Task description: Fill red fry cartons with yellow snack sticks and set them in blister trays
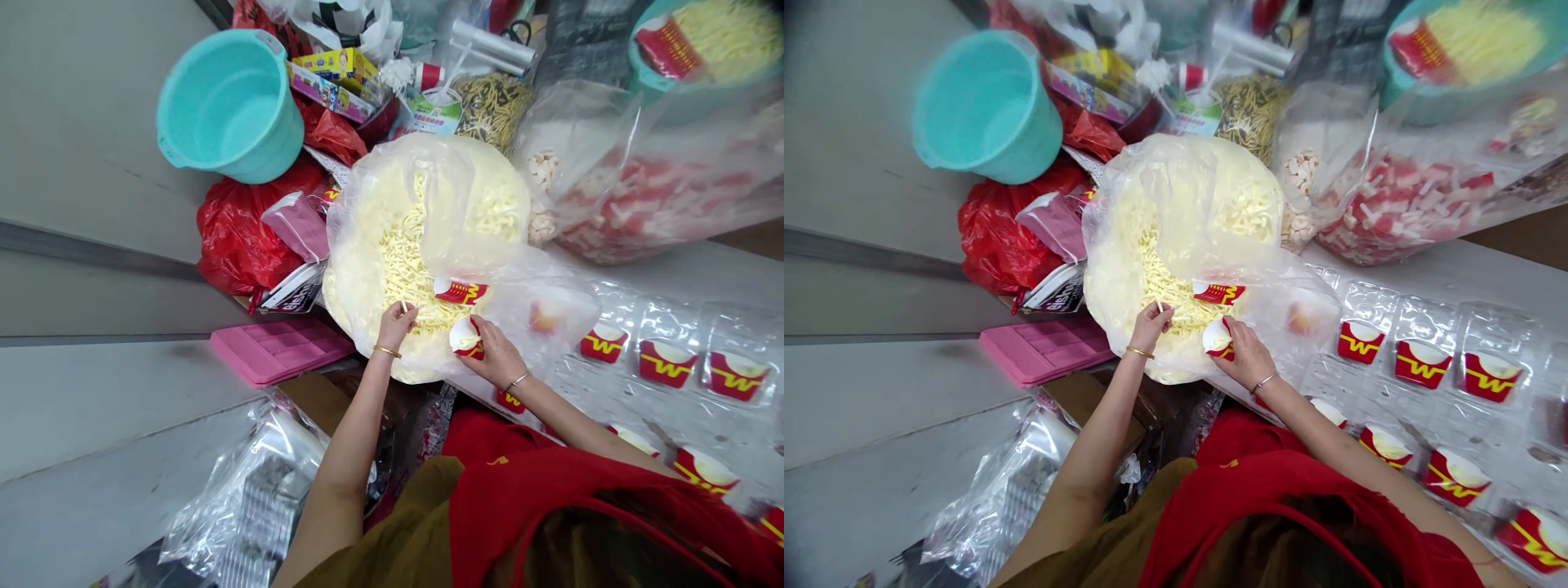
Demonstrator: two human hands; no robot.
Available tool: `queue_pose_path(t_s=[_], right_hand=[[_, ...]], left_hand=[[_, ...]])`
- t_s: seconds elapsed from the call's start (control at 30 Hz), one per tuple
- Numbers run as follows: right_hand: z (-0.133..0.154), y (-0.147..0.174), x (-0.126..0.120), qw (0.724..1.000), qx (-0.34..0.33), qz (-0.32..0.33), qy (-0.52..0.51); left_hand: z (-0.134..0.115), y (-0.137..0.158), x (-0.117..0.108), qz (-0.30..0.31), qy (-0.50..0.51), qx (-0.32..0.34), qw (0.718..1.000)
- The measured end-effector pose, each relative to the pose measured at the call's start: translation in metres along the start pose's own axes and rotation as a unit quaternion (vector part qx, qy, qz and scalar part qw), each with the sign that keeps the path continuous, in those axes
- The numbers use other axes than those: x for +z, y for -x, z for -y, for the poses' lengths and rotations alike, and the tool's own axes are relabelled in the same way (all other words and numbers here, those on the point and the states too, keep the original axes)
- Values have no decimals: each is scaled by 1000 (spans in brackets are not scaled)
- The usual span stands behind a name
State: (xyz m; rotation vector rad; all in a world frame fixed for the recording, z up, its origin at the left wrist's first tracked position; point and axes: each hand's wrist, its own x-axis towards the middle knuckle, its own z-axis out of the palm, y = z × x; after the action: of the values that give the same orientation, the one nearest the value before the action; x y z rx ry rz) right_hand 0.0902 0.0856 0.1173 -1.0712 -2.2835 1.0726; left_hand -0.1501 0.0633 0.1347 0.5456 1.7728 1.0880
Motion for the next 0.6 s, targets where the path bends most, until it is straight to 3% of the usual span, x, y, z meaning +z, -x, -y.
queue_pose_path(t_s=[0.07, 0.17, 0.3, 0.37, 0.47, 0.6], right_hand=[[2, -3, 2, 1000, -2, 1, 2], [7, -8, 5, 1000, -2, 3, 4], [18, -19, 7, 1000, -2, -14, 3], [24, -24, 6, 1000, -4, -24, 4], [29, -27, 3, 999, -12, -32, 1], [26, -24, 0, 1000, -14, -25, 0]], left_hand=[[-10, 9, 0, -7, 88, -34, 996], [-26, 22, 6, 32, 178, -71, 981], [-37, 38, 21, 86, 190, -78, 975], [-36, 45, 30, 98, 143, -64, 983], [-32, 50, 39, 99, 0, 12, 995], [-31, 51, 41, 113, -179, 112, 971]])
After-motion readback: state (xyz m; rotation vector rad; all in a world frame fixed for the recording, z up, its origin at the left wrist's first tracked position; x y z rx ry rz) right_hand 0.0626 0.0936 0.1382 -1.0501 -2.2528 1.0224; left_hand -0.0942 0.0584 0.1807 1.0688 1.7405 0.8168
